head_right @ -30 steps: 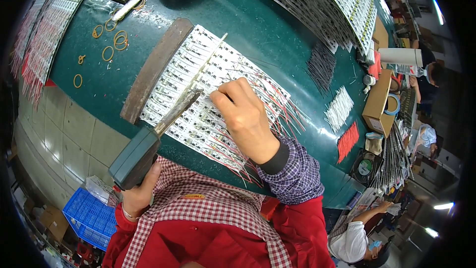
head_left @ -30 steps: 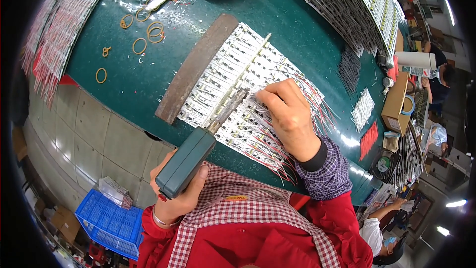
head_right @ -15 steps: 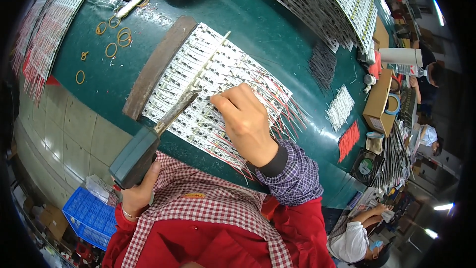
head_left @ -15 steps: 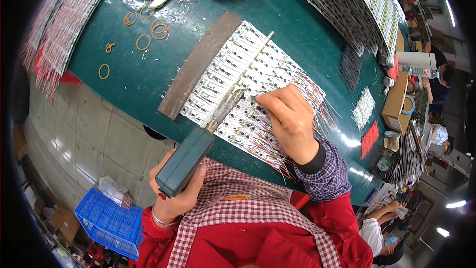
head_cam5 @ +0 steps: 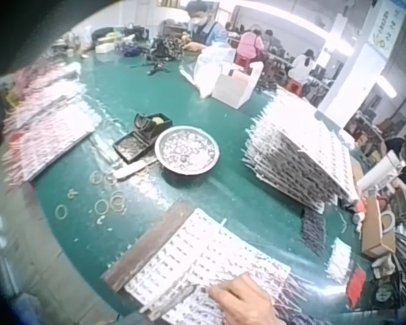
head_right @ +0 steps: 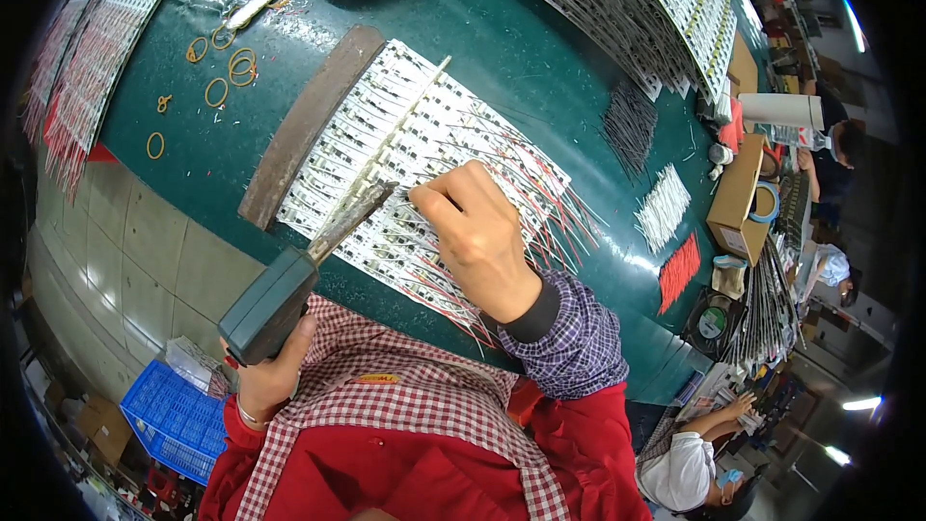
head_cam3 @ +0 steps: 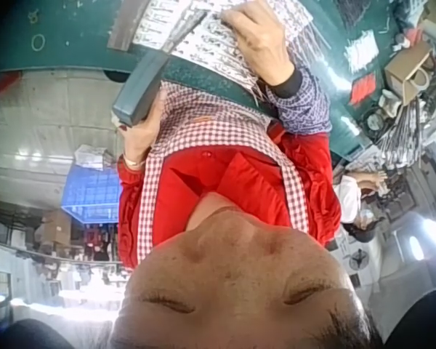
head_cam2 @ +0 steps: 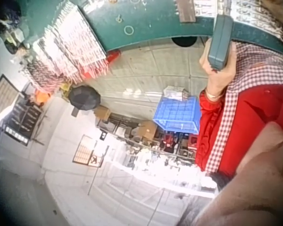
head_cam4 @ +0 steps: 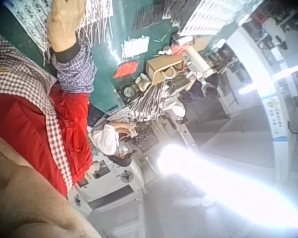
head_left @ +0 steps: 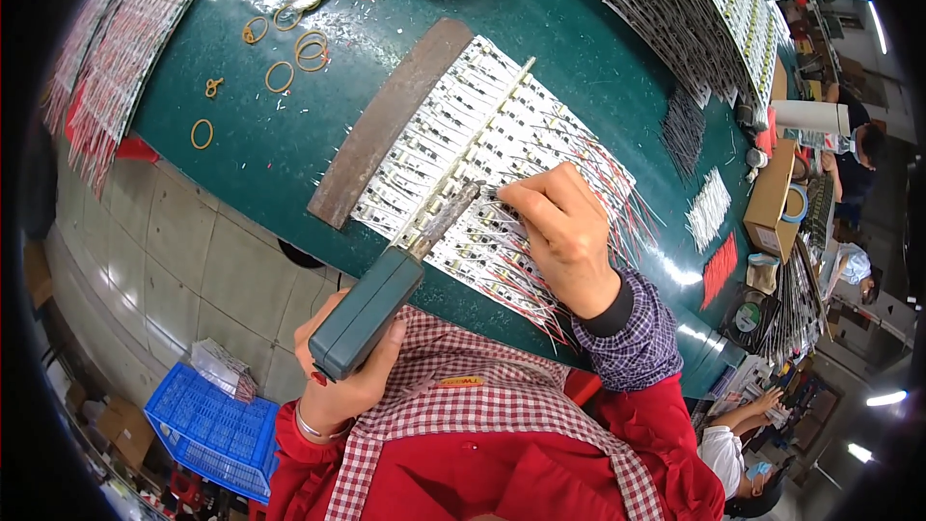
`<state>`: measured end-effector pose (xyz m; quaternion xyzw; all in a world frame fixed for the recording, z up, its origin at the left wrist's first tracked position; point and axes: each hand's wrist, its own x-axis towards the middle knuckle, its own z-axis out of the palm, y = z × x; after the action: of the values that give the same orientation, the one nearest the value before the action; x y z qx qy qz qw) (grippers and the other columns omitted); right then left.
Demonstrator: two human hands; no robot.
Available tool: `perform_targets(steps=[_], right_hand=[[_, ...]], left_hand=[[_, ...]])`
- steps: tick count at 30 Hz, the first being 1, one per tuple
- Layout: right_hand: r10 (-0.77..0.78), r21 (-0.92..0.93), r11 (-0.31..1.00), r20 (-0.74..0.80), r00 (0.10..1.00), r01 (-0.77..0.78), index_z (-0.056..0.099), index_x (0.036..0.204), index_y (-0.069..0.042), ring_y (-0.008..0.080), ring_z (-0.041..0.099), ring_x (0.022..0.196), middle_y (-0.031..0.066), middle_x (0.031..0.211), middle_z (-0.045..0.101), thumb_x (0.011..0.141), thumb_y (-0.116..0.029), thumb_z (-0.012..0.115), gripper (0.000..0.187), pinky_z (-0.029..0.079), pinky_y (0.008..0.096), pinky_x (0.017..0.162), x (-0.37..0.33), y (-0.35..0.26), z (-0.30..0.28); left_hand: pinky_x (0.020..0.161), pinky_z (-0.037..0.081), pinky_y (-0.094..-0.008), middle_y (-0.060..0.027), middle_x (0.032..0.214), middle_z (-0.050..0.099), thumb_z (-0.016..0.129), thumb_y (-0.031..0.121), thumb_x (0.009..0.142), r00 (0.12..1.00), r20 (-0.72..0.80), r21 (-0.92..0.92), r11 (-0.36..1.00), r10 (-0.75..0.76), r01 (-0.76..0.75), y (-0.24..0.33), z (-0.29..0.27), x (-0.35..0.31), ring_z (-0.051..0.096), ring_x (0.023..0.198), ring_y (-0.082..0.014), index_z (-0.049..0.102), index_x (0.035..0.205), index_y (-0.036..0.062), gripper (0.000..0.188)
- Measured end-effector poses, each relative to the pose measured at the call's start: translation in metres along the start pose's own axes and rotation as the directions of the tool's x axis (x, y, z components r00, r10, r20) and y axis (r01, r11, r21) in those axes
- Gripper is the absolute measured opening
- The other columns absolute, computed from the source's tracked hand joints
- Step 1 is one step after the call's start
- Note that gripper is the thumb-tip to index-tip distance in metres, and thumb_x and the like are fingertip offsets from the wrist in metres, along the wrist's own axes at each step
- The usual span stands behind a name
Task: The person solders wires onto an LED board using a soldering tool, aligns the board and wires by hand, and solders additional connections onto the board.
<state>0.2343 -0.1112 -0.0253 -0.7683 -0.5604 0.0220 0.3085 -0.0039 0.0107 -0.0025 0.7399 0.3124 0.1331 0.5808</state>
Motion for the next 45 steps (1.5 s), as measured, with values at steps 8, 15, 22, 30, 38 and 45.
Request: perform_targets(steps=[8, 15, 22, 30, 38, 45], right_hand=[[-0.056, 0.026, 0.998, -0.038, 0.998, 0.057, 0.066, 0.090, -0.001, 0.0235, 0.055, 0.072, 0.0080, 0.080, 0.058, 0.062, 0.013, 0.060, 0.032, 0.046, 0.0343, 0.059, 0.002, 0.001, 0.001], [-0.066, 0.008, 0.998, -0.026, 0.997, 0.066, 0.065, 0.090, -0.001, 0.0237, 0.054, 0.072, 0.0082, 0.080, 0.057, 0.063, 0.012, 0.060, 0.030, 0.046, 0.0347, 0.059, 0.002, 0.001, 0.001], [-0.075, -0.004, 0.997, -0.021, 0.997, 0.075, 0.066, 0.090, 0.000, 0.0239, 0.055, 0.073, 0.0083, 0.080, 0.057, 0.064, 0.011, 0.061, 0.029, 0.046, 0.0345, 0.059, 0.002, 0.001, 0.001], [-0.045, -0.010, 0.999, 0.015, 0.999, 0.045, 0.066, 0.091, -0.001, 0.0240, 0.056, 0.075, 0.0085, 0.081, 0.057, 0.065, 0.010, 0.061, 0.029, 0.048, 0.0347, 0.060, 0.001, -0.002, -0.008], [-0.025, -0.031, 0.999, -0.030, 0.999, 0.025, 0.068, 0.095, 0.000, 0.0250, 0.057, 0.074, 0.0101, 0.084, 0.060, 0.062, 0.009, 0.064, 0.034, 0.047, 0.0349, 0.061, 0.008, -0.035, -0.050], [0.001, 0.033, 0.999, -0.009, 1.000, -0.001, 0.065, 0.088, -0.002, 0.0247, 0.054, 0.071, 0.0081, 0.077, 0.053, 0.068, 0.010, 0.065, 0.023, 0.045, 0.0364, 0.060, -0.002, -0.016, -0.003]], left_hand=[[0.065, 0.052, -0.0280, -0.0128, 0.090, 0.068, 0.074, 0.002, 0.081, 1.000, 0.000, 0.000, 1.000, 0.026, -0.026, -0.002, 0.001, -0.001, 0.067, 0.074, -0.0191, 0.067, 0.103, -0.0068, 0.025], [0.066, 0.052, -0.0282, -0.0131, 0.089, 0.068, 0.074, 0.001, 0.080, 1.000, 0.015, 0.021, 1.000, -0.020, 0.020, -0.002, 0.001, -0.003, 0.067, 0.074, -0.0196, 0.067, 0.102, -0.0068, 0.024], [0.062, 0.052, -0.0289, -0.0142, 0.088, 0.068, 0.074, 0.003, 0.081, 0.999, -0.016, 0.001, 0.999, -0.043, 0.043, -0.011, 0.000, -0.015, 0.067, 0.072, -0.0202, 0.067, 0.102, -0.0072, 0.025], [0.063, 0.052, -0.0290, -0.0147, 0.088, 0.068, 0.074, 0.005, 0.082, 0.999, -0.046, -0.025, 1.000, 0.011, -0.012, -0.015, 0.001, -0.016, 0.067, 0.072, -0.0203, 0.068, 0.105, -0.0071, 0.027], [0.063, 0.051, -0.0285, -0.0145, 0.087, 0.068, 0.075, 0.004, 0.080, 0.994, -0.105, -0.015, 0.999, 0.032, -0.034, -0.018, 0.000, -0.019, 0.066, 0.071, -0.0202, 0.069, 0.103, -0.0064, 0.026], [0.064, 0.051, -0.0287, -0.0132, 0.088, 0.068, 0.075, 0.004, 0.080, 0.997, -0.077, -0.005, 1.000, 0.015, -0.016, -0.012, -0.002, -0.021, 0.066, 0.072, -0.0196, 0.069, 0.103, -0.0057, 0.025]])
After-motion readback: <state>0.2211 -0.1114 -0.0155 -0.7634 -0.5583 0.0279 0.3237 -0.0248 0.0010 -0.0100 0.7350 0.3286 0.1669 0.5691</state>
